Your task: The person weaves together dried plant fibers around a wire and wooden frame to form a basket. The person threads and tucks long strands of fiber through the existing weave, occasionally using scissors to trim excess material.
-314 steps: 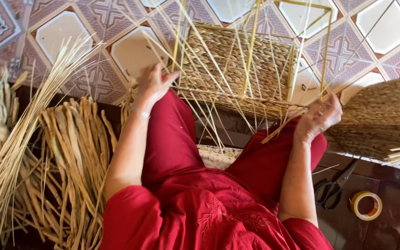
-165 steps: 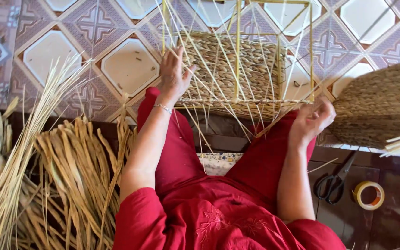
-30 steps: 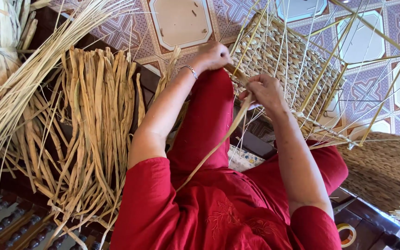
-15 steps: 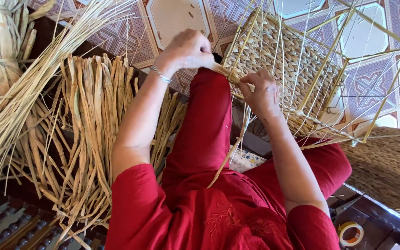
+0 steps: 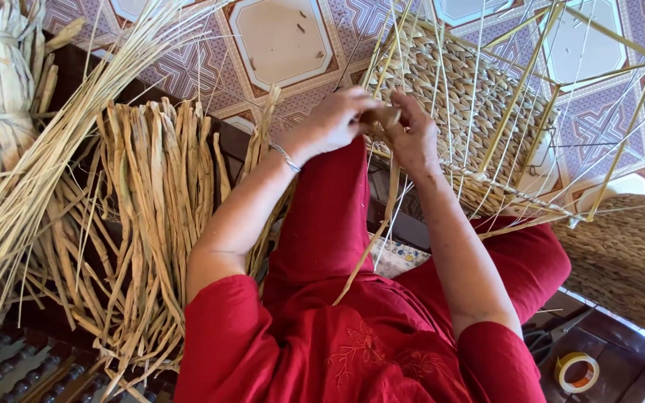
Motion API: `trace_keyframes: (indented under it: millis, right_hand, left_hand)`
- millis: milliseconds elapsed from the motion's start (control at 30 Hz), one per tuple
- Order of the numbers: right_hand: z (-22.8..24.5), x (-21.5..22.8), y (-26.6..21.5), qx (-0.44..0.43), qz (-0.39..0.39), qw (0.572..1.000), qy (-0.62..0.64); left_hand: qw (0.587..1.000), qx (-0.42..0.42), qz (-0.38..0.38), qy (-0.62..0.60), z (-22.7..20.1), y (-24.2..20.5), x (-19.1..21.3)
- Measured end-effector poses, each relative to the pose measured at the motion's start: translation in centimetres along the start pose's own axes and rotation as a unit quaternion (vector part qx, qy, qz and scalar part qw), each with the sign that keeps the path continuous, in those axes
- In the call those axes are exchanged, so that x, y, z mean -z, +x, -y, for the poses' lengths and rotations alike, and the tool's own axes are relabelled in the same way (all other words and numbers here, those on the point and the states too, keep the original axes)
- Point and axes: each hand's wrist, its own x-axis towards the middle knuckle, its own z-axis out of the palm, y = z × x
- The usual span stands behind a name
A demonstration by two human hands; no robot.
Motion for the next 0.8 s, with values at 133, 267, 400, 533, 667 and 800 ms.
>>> trace_keyframes:
  millis: [133, 267, 400, 533, 667, 800]
  right_hand:
    - [-2.0, 0.2, 0.2, -0.023, -0.023, 0.997, 0.063]
    - [-2.7, 1.0, 0.2, -0.038, -0.020, 0.999, 0.023]
    - [-0.6, 2.3, -1.2, -0.042, 0.005, 0.993, 0.113]
    - [1.2, 2.7, -2.6, -0.002, 0.037, 0.980, 0.197]
    - [1.7, 3.1, -3.1, 0.120, -0.012, 0.990, 0.073]
    - [0.7, 2.8, -3.7, 0.162, -0.114, 0.974, -0.109]
  left_hand:
    - [0.991, 0.030, 0.029, 0.126, 0.0, 0.0, -1.1]
    - [0.996, 0.022, 0.014, 0.088, -1.6, 0.4, -0.6]
    - [0.991, 0.120, -0.039, -0.037, -1.9, 1.4, -1.2]
    - [0.987, 0.094, -0.128, -0.003, -1.8, 2.0, -3.4]
    - [0.997, -0.011, -0.047, 0.055, -1.6, 1.5, -4.1]
    - [1.000, -0.008, -0.017, 0.014, -1.5, 1.6, -3.2]
